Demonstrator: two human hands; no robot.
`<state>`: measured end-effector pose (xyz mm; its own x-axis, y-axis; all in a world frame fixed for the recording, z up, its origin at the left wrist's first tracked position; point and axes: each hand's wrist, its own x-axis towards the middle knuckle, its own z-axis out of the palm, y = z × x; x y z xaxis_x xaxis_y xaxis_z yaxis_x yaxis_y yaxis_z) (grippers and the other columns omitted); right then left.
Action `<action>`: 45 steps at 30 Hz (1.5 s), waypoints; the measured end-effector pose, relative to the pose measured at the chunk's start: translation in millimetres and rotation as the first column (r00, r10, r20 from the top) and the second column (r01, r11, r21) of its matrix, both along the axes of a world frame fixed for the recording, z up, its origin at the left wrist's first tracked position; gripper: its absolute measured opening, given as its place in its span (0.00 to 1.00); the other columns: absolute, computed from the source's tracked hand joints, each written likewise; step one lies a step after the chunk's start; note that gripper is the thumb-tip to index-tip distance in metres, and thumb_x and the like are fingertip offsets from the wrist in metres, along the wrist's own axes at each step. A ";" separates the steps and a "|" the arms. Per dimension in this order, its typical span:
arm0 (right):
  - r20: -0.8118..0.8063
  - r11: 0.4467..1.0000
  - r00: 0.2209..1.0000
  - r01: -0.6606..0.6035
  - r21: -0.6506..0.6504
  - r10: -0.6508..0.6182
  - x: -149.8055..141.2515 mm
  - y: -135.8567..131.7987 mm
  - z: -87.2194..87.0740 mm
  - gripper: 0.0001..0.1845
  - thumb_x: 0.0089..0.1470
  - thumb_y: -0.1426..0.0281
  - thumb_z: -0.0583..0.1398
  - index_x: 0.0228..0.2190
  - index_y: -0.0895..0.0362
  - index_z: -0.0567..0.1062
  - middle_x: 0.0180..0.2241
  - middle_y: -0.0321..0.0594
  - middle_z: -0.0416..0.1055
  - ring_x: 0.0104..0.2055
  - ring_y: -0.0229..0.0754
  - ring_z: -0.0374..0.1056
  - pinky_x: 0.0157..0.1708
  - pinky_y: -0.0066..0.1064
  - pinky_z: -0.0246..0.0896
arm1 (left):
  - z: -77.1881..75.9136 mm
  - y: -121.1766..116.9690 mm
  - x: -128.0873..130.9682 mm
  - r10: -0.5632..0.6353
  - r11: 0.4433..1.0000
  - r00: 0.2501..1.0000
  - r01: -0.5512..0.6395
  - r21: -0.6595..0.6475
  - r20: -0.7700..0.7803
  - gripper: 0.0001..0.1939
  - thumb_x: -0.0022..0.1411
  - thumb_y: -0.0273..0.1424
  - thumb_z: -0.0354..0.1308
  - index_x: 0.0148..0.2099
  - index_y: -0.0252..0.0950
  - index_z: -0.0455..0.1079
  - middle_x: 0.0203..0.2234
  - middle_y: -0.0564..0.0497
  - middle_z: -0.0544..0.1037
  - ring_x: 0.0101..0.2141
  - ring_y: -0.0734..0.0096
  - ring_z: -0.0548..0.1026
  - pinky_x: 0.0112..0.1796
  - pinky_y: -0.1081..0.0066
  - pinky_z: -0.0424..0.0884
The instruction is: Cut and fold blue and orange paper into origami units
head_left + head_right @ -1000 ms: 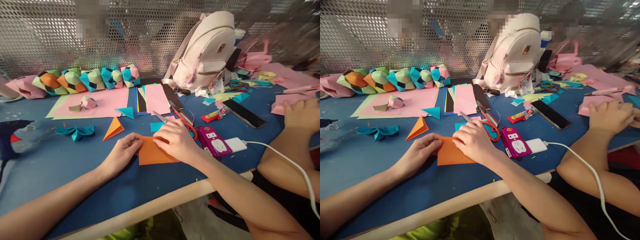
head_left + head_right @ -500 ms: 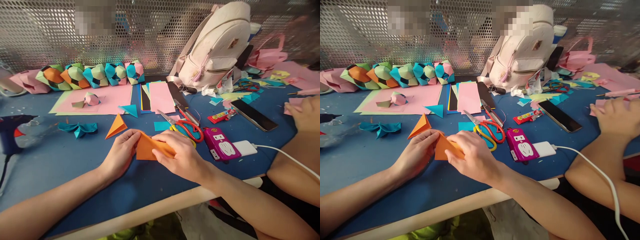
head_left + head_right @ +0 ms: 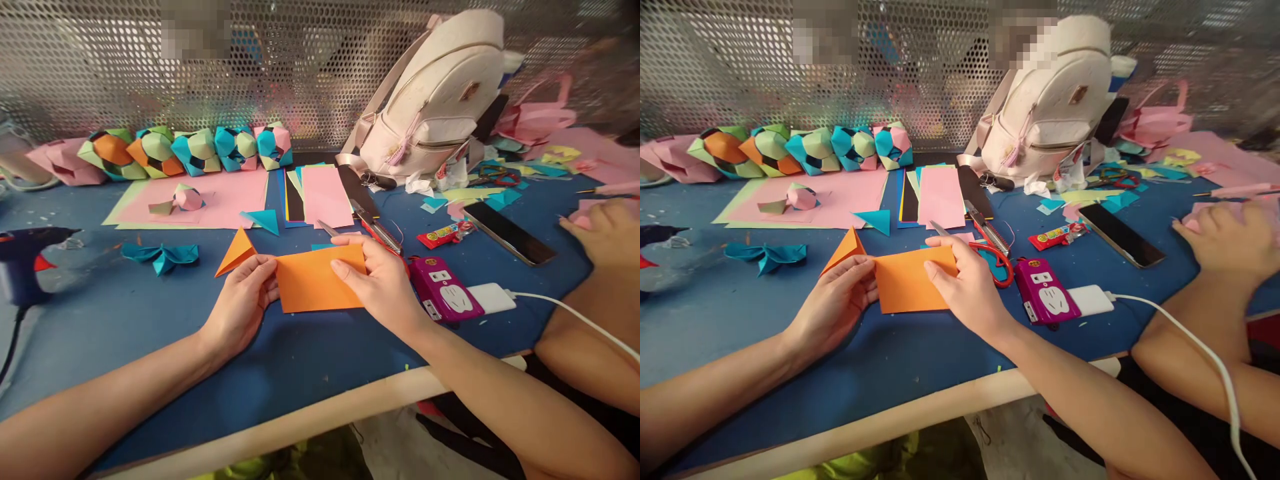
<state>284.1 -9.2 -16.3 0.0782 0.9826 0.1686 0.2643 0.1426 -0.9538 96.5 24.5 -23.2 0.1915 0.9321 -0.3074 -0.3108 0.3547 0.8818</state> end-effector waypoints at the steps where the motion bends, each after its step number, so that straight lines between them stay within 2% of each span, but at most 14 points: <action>1: 0.034 1.000 0.999 -0.003 -0.013 0.004 3.6 3.1 -1.2 0.13 0.54 0.68 0.59 0.43 0.54 0.70 0.38 0.40 0.74 0.34 0.40 0.72 0.30 0.31 0.69 | 0.4 1.3 -1.8 -0.014 1.000 1.000 0.014 0.021 -0.008 0.08 0.57 0.34 0.61 0.34 0.34 0.68 0.29 0.52 0.75 0.32 0.73 0.74 0.34 0.73 0.71; 4: 0.132 0.990 0.984 -0.107 -0.093 0.119 11.9 10.6 -4.7 0.14 0.52 0.69 0.59 0.43 0.55 0.72 0.37 0.39 0.74 0.35 0.40 0.71 0.30 0.30 0.67 | 3.0 5.2 -6.0 -0.097 0.992 0.993 0.103 0.076 -0.071 0.13 0.58 0.39 0.58 0.36 0.33 0.69 0.32 0.48 0.77 0.32 0.69 0.75 0.34 0.71 0.71; 7: 0.218 0.953 0.934 -0.249 -0.174 0.284 12.4 12.3 -6.6 0.17 0.52 0.70 0.59 0.45 0.54 0.72 0.37 0.38 0.74 0.36 0.39 0.71 0.31 0.29 0.66 | 5.3 5.2 -5.9 -0.264 0.949 0.935 0.295 0.108 -0.237 0.15 0.56 0.42 0.61 0.36 0.33 0.71 0.30 0.49 0.77 0.26 0.73 0.72 0.29 0.71 0.67; 11: 0.329 0.950 0.894 -0.260 -0.174 0.305 7.0 8.8 -5.8 0.18 0.50 0.71 0.60 0.46 0.52 0.72 0.40 0.37 0.74 0.38 0.40 0.71 0.33 0.30 0.67 | 3.8 -0.5 -1.5 -0.363 0.873 0.819 0.465 0.144 -0.445 0.13 0.50 0.37 0.65 0.36 0.35 0.72 0.26 0.53 0.75 0.25 0.74 0.69 0.27 0.74 0.62; 15: 0.152 0.960 0.953 -0.239 -0.145 0.261 7.3 10.5 -6.5 0.18 0.50 0.68 0.61 0.45 0.54 0.71 0.40 0.41 0.73 0.42 0.42 0.72 0.38 0.33 0.69 | -1.4 -2.6 -0.7 -0.266 0.926 0.868 0.351 0.139 -0.419 0.12 0.49 0.37 0.65 0.32 0.35 0.69 0.23 0.55 0.72 0.24 0.75 0.68 0.26 0.75 0.61; 19: -0.031 0.973 0.985 -0.173 -0.156 0.170 11.3 17.2 -9.8 0.17 0.49 0.67 0.62 0.42 0.56 0.70 0.38 0.42 0.75 0.37 0.40 0.73 0.38 0.35 0.71 | -5.5 -0.3 -2.7 -0.140 0.975 0.943 0.184 0.125 -0.302 0.15 0.47 0.37 0.67 0.32 0.36 0.67 0.23 0.56 0.73 0.25 0.74 0.70 0.28 0.75 0.64; 23: -0.109 0.975 0.981 -0.175 -0.140 0.160 12.9 21.1 -10.6 0.13 0.48 0.69 0.62 0.38 0.57 0.70 0.34 0.40 0.75 0.36 0.40 0.73 0.37 0.33 0.70 | -5.0 -1.0 -3.0 -0.159 0.969 0.950 0.202 0.143 -0.269 0.14 0.48 0.36 0.67 0.33 0.36 0.67 0.27 0.54 0.75 0.29 0.73 0.73 0.33 0.73 0.68; 27: -0.086 0.964 0.974 -0.221 -0.145 0.211 13.0 19.7 -8.4 0.07 0.50 0.69 0.61 0.33 0.57 0.71 0.32 0.38 0.75 0.36 0.39 0.73 0.38 0.33 0.69 | -0.4 -2.5 -3.2 -0.153 0.942 0.951 0.222 0.252 -0.268 0.13 0.52 0.37 0.65 0.37 0.36 0.69 0.30 0.53 0.75 0.32 0.72 0.72 0.35 0.72 0.68; 30: -0.045 0.929 0.945 -0.326 -0.176 0.323 12.6 16.6 -6.5 0.05 0.54 0.69 0.58 0.32 0.56 0.73 0.31 0.37 0.76 0.35 0.40 0.73 0.33 0.31 0.69 | 0.9 -2.2 -4.6 -0.106 0.923 0.931 0.222 0.314 -0.349 0.11 0.55 0.37 0.62 0.37 0.36 0.68 0.25 0.56 0.72 0.27 0.75 0.69 0.30 0.74 0.66; 32: 0.076 0.926 0.934 -0.331 -0.179 0.349 12.1 14.4 -5.1 0.07 0.56 0.69 0.56 0.34 0.56 0.75 0.31 0.37 0.77 0.34 0.40 0.73 0.30 0.30 0.67 | -0.7 -2.0 -5.4 -0.143 0.904 0.892 0.294 0.312 -0.428 0.09 0.56 0.35 0.61 0.36 0.36 0.68 0.21 0.57 0.69 0.24 0.75 0.67 0.27 0.74 0.65; 35: 0.296 0.942 0.895 -0.303 -0.144 0.333 11.0 11.6 -3.4 0.10 0.55 0.73 0.56 0.37 0.55 0.77 0.35 0.37 0.78 0.35 0.39 0.73 0.31 0.30 0.68 | -4.2 -2.3 -5.1 -0.224 0.875 0.835 0.400 0.275 -0.502 0.09 0.54 0.33 0.61 0.38 0.37 0.68 0.22 0.56 0.70 0.23 0.74 0.67 0.26 0.73 0.64; 39: 0.469 0.942 0.832 -0.337 0.006 0.295 9.1 9.2 -5.3 0.13 0.56 0.75 0.56 0.41 0.53 0.77 0.41 0.38 0.78 0.43 0.40 0.73 0.43 0.34 0.68 | -4.9 -2.3 -3.7 -0.222 0.864 0.816 0.418 0.279 -0.535 0.13 0.53 0.34 0.61 0.42 0.37 0.69 0.27 0.53 0.73 0.28 0.71 0.70 0.28 0.72 0.65; 42: 0.488 0.941 0.835 -0.330 0.073 0.254 8.7 9.1 -8.0 0.12 0.57 0.73 0.58 0.43 0.54 0.76 0.39 0.39 0.77 0.39 0.39 0.73 0.41 0.33 0.70 | -3.8 -0.6 -3.5 -0.176 0.860 0.772 0.422 0.287 -0.610 0.10 0.54 0.37 0.60 0.35 0.36 0.71 0.22 0.55 0.70 0.25 0.73 0.66 0.26 0.74 0.62; 45: 0.444 0.966 0.873 -0.252 0.058 0.201 9.6 10.3 -9.5 0.13 0.55 0.70 0.60 0.44 0.57 0.75 0.36 0.39 0.77 0.35 0.38 0.73 0.35 0.30 0.71 | -3.5 1.8 -2.5 -0.100 0.904 0.818 0.312 0.291 -0.566 0.11 0.53 0.39 0.61 0.32 0.36 0.70 0.20 0.56 0.69 0.23 0.74 0.64 0.25 0.75 0.60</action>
<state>293.7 1.1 -25.8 -0.2500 0.9374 0.2423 0.5931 0.3461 -0.7269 94.0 26.3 -26.7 0.2990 0.9514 -0.0741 0.2820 -0.0139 0.9593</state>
